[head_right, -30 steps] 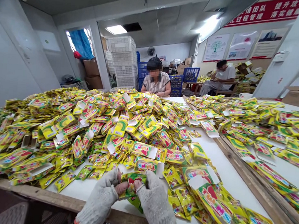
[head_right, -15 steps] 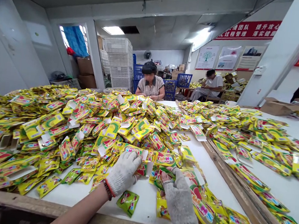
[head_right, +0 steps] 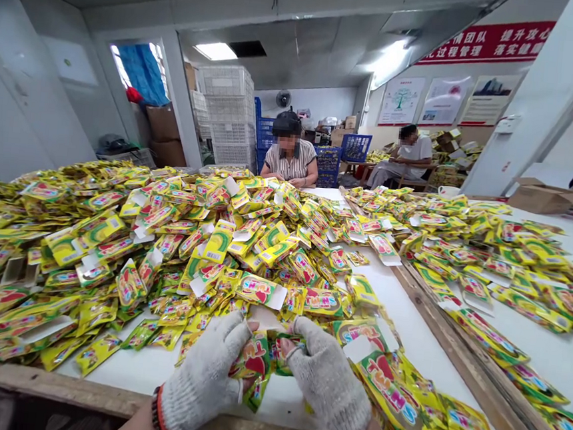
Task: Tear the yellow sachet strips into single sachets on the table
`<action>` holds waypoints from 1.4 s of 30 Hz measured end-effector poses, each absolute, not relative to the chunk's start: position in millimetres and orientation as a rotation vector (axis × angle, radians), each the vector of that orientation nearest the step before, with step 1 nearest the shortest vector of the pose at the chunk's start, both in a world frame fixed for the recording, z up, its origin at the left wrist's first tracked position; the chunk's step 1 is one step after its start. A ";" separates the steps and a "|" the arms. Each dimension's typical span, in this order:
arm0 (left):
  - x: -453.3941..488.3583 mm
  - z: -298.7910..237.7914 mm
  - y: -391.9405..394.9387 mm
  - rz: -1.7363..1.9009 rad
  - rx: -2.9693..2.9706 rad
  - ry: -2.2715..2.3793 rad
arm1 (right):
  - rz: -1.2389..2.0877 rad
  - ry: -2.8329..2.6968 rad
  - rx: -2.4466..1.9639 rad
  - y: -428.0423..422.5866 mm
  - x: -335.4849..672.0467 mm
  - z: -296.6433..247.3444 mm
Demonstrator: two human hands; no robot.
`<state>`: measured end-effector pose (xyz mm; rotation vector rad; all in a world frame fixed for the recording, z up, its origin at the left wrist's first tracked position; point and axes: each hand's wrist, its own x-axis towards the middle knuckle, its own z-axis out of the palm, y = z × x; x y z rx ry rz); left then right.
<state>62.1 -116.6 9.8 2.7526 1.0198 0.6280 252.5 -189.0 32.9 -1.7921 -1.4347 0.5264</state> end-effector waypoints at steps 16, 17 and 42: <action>65.7 -5.5 -134.2 0.816 2.602 1.160 | 0.456 -1.308 -1.441 -190.2 238.5 11.7; 63.2 -4.3 -132.3 0.793 2.594 1.184 | 0.497 -1.229 -1.442 -194.6 240.9 14.3; 64.9 7.2 -150.2 0.344 2.668 1.200 | 1.189 -1.262 -1.578 -208.2 223.6 12.1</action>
